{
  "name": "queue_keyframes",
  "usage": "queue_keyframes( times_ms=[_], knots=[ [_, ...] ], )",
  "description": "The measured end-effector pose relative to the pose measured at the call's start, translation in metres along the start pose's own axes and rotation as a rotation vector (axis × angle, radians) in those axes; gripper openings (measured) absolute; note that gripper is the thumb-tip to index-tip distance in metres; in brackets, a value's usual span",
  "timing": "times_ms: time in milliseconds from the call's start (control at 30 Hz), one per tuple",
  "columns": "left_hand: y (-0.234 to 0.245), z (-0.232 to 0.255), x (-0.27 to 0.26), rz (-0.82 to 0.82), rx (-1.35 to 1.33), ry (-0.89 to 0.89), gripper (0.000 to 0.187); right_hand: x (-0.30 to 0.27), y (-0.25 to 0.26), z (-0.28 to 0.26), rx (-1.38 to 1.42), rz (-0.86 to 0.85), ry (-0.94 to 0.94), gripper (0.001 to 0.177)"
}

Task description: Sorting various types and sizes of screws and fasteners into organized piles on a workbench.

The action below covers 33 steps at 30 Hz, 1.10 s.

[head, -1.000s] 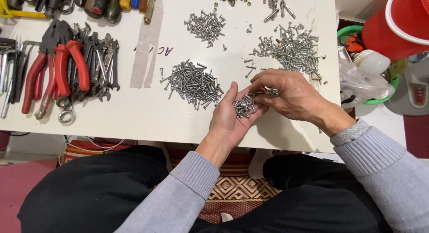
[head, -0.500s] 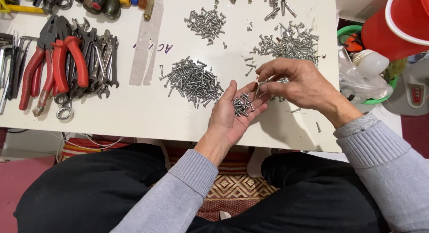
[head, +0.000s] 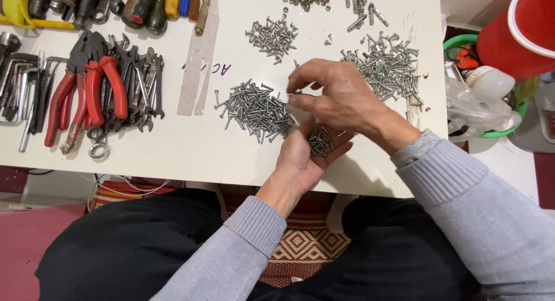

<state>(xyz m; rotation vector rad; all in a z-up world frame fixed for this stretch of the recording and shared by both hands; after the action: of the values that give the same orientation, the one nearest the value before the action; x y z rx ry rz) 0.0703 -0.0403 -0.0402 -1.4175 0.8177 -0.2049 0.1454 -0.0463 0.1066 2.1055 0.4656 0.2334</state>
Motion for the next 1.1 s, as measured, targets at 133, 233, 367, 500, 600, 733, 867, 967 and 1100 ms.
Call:
queue_keyframes(
  times_ms=[133,233,367,500,600,733,867,967,1100],
  knots=[
    [0.009,-0.001,0.007,-0.011,-0.007,0.004,0.052,0.000,0.010,-0.017,-0.003,0.012,0.035,0.023],
    [0.006,0.006,0.006,-0.030,-0.016,-0.026,0.054,-0.003,0.016,-0.010,-0.041,0.003,-0.001,0.022],
    [0.012,0.011,0.005,-0.030,-0.065,-0.066,0.058,-0.015,0.017,0.002,-0.090,-0.143,-0.167,0.018],
    [0.020,0.004,0.010,0.009,-0.089,-0.047,0.067,-0.030,0.014,0.017,-0.089,-0.221,-0.165,0.021],
    [0.026,0.004,0.014,0.007,-0.073,-0.038,0.072,-0.035,0.009,0.013,-0.138,-0.282,-0.151,0.024],
    [0.015,0.001,0.009,0.013,-0.066,-0.035,0.073,-0.043,0.003,0.017,-0.168,-0.286,-0.143,0.023],
    [0.008,0.000,0.004,0.027,-0.067,-0.027,0.073,-0.043,0.000,0.027,-0.178,-0.268,-0.112,0.018],
    [0.008,0.001,0.000,0.057,-0.065,-0.026,0.071,-0.040,-0.001,0.031,-0.168,-0.266,-0.127,0.015],
    [0.006,0.003,-0.007,0.091,-0.067,-0.023,0.068,-0.039,0.000,0.028,-0.102,-0.287,-0.199,0.013]
  ],
)
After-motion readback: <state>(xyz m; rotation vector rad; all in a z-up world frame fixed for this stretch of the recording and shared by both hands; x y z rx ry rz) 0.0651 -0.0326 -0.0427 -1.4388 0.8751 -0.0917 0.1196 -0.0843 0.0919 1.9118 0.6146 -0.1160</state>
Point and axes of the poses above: each hand's wrist, its own x-axis towards the middle knuckle, its own y-axis out of the back of the hand, z = x × y, the point moved 9 cm from there along x, towards the middle knuckle, and after that the axes turned 13 degrees about -x, right-handed, at the moved point
